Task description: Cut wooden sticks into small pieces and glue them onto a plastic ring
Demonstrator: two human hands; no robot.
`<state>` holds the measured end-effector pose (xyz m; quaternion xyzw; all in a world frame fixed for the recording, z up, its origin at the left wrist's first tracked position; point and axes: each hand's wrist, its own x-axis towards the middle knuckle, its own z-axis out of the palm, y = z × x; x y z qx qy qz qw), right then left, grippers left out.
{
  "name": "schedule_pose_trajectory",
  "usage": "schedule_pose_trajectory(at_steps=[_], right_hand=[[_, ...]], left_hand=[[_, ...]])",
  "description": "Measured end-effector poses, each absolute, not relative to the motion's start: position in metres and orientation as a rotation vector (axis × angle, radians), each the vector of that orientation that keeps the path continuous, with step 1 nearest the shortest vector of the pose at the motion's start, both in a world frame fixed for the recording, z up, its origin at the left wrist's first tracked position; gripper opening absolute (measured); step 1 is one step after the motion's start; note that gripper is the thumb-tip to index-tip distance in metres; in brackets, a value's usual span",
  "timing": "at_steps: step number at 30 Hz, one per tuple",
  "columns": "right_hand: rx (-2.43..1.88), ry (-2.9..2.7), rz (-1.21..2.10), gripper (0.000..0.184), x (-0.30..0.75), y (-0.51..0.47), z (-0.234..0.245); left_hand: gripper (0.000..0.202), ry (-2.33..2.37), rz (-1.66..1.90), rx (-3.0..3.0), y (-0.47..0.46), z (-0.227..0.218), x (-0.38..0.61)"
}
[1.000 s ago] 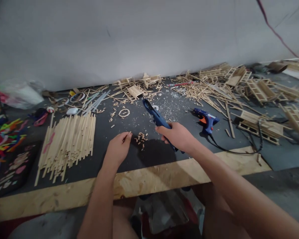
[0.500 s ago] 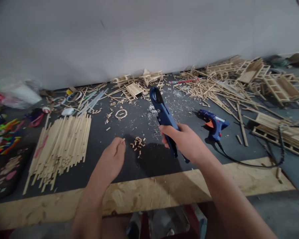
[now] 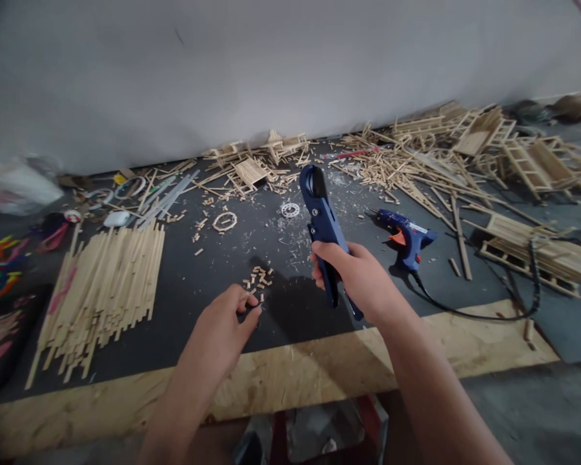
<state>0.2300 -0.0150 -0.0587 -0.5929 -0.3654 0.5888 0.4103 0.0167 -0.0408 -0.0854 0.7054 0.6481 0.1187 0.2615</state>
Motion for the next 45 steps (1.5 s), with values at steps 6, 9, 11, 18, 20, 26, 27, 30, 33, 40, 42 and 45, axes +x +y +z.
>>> schedule_pose_trajectory(at_steps=[6,9,11,18,20,26,27,30,33,40,42,45], right_hand=[[-1.445,-0.869,1.514,0.031,0.229,-0.014,-0.06],[-1.439,-0.864,1.515,0.031,0.229,-0.014,-0.06],[-1.442,-0.851,1.513,0.031,0.228,-0.014,-0.061],[-1.416,-0.836,1.518,0.031,0.229,-0.015,-0.061],[-1.421,-0.833,1.509,0.032,0.229,-0.015,-0.062],[-1.429,-0.86,1.49,0.031,0.231,-0.014,-0.066],[-1.429,-0.862,1.487,0.031,0.231,-0.014,-0.066],[-1.423,-0.863,1.494,0.03,0.231,-0.015,-0.067],[-1.422,-0.85,1.5,0.03,0.231,-0.016,-0.066],[-1.408,-0.799,1.446,0.028,0.238,-0.017,-0.067],[-1.397,-0.781,1.445,0.028,0.24,-0.016,-0.067],[-1.383,-0.764,1.461,0.028,0.241,-0.017,-0.067]], left_hand=[[0.016,1.835,0.227,2.05,-0.043,-0.085,0.021],[0.016,1.843,0.221,2.073,-0.043,-0.087,0.022],[0.015,1.834,0.237,2.044,-0.042,-0.088,0.023],[0.013,1.7,0.251,1.828,-0.04,-0.076,0.017],[0.014,1.611,0.224,1.771,-0.041,-0.07,0.011],[0.014,1.352,0.1,1.73,-0.048,-0.06,-0.003],[0.012,1.32,0.067,1.744,-0.049,-0.058,-0.002],[0.004,1.194,-0.044,1.801,-0.056,-0.052,0.006],[0.003,1.005,-0.162,1.841,-0.062,-0.048,0.022],[0.021,1.325,0.803,1.412,-0.034,-0.053,0.029],[0.023,1.541,1.23,1.207,-0.016,-0.058,0.016],[0.027,1.574,1.336,1.035,-0.002,-0.069,0.005]])
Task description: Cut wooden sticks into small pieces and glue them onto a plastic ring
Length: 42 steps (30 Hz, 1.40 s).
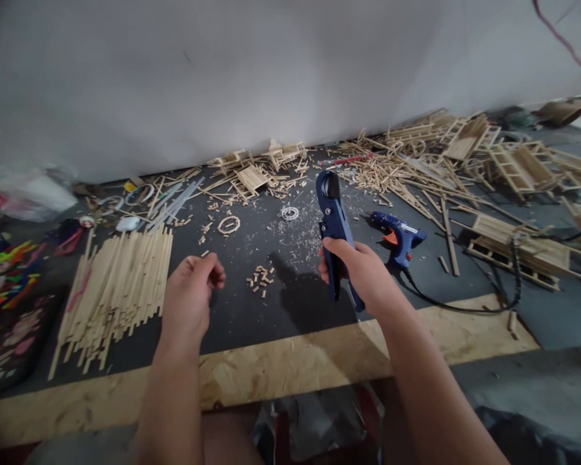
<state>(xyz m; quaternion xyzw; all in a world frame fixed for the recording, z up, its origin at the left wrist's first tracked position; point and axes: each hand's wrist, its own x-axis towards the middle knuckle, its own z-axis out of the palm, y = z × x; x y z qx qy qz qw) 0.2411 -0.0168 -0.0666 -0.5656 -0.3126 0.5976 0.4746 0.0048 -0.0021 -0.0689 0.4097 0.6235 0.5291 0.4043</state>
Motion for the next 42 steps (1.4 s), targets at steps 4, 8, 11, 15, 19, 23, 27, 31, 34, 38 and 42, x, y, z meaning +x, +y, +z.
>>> schedule_pose_trajectory(at_steps=[4,8,11,15,19,23,27,31,34,38,42], right_hand=[[-1.385,-0.801,1.456,0.028,0.242,-0.018,-0.066],[-1.403,-0.849,1.457,0.027,0.243,-0.02,-0.067],[-1.413,-0.892,1.475,0.026,0.244,-0.02,-0.068],[-1.414,-0.893,1.479,0.027,0.244,-0.021,-0.068],[-1.4,-0.885,1.493,0.028,0.244,-0.022,-0.067],[-1.389,-0.877,1.526,0.027,0.242,-0.023,-0.065],[-1.391,-0.866,1.548,0.027,0.239,-0.023,-0.064],[-1.44,-0.851,1.553,0.03,0.237,-0.025,-0.064],[-1.452,-0.843,1.535,0.029,0.236,-0.026,-0.065],[-1.448,-0.849,1.535,0.028,0.235,-0.026,-0.066],[-1.445,-0.865,1.537,0.028,0.234,-0.026,-0.066]], left_hand=[[0.026,1.403,1.146,1.067,-0.007,-0.081,0.015],[0.021,1.275,1.022,1.152,-0.016,-0.081,0.032],[0.019,1.298,0.93,1.264,-0.017,-0.077,0.036],[0.028,1.415,0.825,1.371,-0.016,-0.071,0.026],[0.024,1.35,0.53,1.403,-0.023,-0.06,0.011],[0.023,1.209,0.347,1.331,-0.02,-0.052,-0.004],[0.063,1.611,1.11,1.167,0.003,-0.065,-0.019],[0.06,1.76,0.962,1.266,0.013,-0.089,-0.026],[0.044,1.722,0.939,1.434,0.008,-0.097,-0.025],[0.028,1.886,0.767,1.64,0.0,-0.088,-0.026],[0.027,1.983,0.57,1.79,0.002,-0.084,-0.033]])
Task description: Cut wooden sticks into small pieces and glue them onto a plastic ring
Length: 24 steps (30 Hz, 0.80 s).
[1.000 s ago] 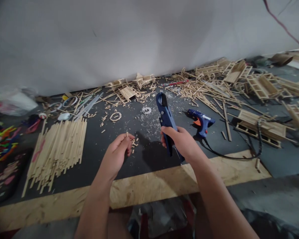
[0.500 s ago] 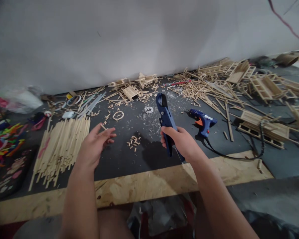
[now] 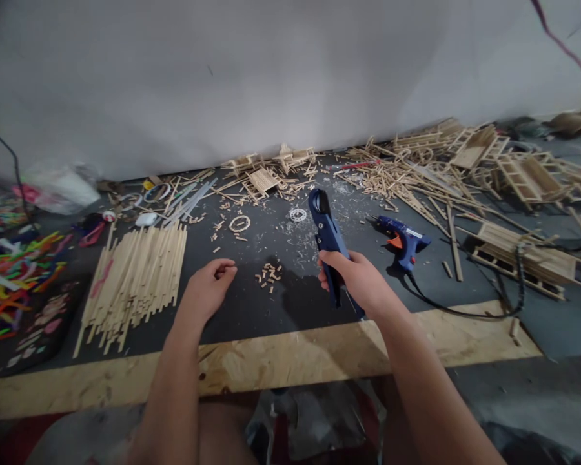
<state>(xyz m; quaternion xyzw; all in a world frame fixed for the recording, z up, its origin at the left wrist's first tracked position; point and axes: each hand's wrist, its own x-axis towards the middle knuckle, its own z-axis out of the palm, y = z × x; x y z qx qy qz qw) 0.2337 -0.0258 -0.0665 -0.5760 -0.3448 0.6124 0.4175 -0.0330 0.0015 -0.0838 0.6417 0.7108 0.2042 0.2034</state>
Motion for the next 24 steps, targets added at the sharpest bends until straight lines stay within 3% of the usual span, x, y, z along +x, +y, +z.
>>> schedule_pose_trajectory(at_steps=[13,21,24], right_hand=[[-1.416,-0.92,1.543,0.03,0.236,-0.018,-0.064],[-1.398,-0.931,1.549,0.029,0.239,-0.017,-0.058],[-1.398,-0.906,1.54,0.031,0.243,-0.016,-0.058]], left_hand=[[0.047,1.9,0.216,2.303,0.046,-0.113,-0.03],[0.046,1.739,0.387,2.211,0.072,-0.098,-0.042],[0.036,1.946,0.445,2.107,0.067,-0.084,-0.063]])
